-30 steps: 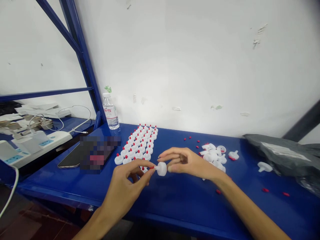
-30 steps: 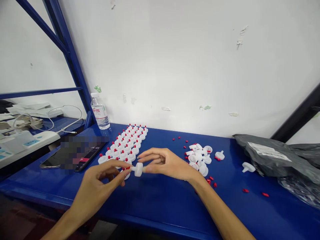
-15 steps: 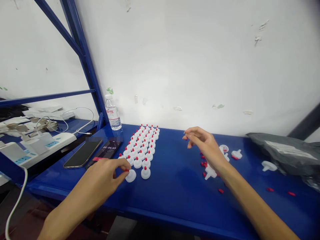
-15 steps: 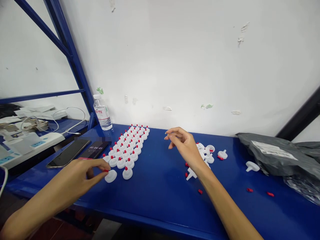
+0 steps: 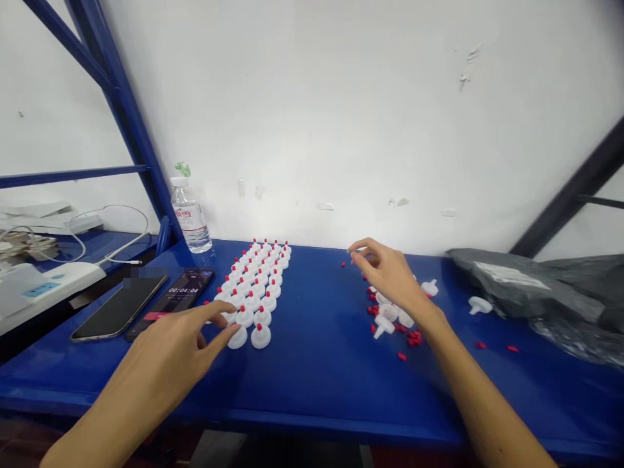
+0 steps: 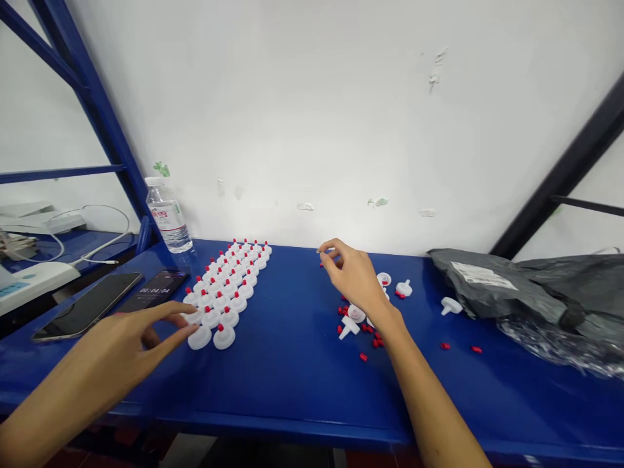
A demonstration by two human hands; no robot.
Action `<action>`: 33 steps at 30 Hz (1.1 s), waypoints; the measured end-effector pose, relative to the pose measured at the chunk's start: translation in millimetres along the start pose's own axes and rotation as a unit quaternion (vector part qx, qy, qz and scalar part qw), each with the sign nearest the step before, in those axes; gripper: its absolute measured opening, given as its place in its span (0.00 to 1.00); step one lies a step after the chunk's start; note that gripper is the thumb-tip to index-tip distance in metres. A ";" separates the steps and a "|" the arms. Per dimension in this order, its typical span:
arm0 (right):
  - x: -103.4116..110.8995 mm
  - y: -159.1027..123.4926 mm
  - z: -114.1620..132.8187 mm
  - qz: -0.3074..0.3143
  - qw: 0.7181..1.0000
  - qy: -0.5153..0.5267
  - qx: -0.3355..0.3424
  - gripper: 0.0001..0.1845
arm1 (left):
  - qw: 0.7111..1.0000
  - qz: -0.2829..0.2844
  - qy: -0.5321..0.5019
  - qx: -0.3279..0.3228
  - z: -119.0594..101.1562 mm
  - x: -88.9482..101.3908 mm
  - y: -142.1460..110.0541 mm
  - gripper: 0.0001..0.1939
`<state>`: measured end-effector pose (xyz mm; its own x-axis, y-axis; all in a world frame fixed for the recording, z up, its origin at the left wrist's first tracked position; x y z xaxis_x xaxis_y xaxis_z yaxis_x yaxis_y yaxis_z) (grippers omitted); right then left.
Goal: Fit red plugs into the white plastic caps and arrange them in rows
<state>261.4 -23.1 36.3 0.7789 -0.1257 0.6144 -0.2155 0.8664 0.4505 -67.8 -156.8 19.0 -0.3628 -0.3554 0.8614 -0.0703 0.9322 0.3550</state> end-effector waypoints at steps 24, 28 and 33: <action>38.7 -21.9 -36.9 0.470 0.858 0.026 -0.206 0.31 | 0.943 0.208 -0.022 -0.260 -166.9 -129.9 34.4 0.16; 39.9 -20.3 -40.9 0.458 0.867 0.021 -0.198 0.30 | 0.938 0.193 -0.076 -0.277 -165.4 -139.1 41.7 0.14; 62.6 -19.8 -32.5 0.376 0.909 0.028 -0.179 0.29 | 0.937 0.172 -0.118 -0.279 -159.2 -143.8 41.9 0.12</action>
<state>333.5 -32.4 44.8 0.5220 0.5823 0.6232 -0.5016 0.8005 -0.3279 129.4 -77.6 -32.2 -0.4742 0.0459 0.8792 0.5622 0.7844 0.2622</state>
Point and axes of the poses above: each hand's wrist, its own y-axis towards the middle knuckle, its own x-axis out of the back of the hand, z = x × y, the point moved 2 cm from there along y, towards the middle knuckle
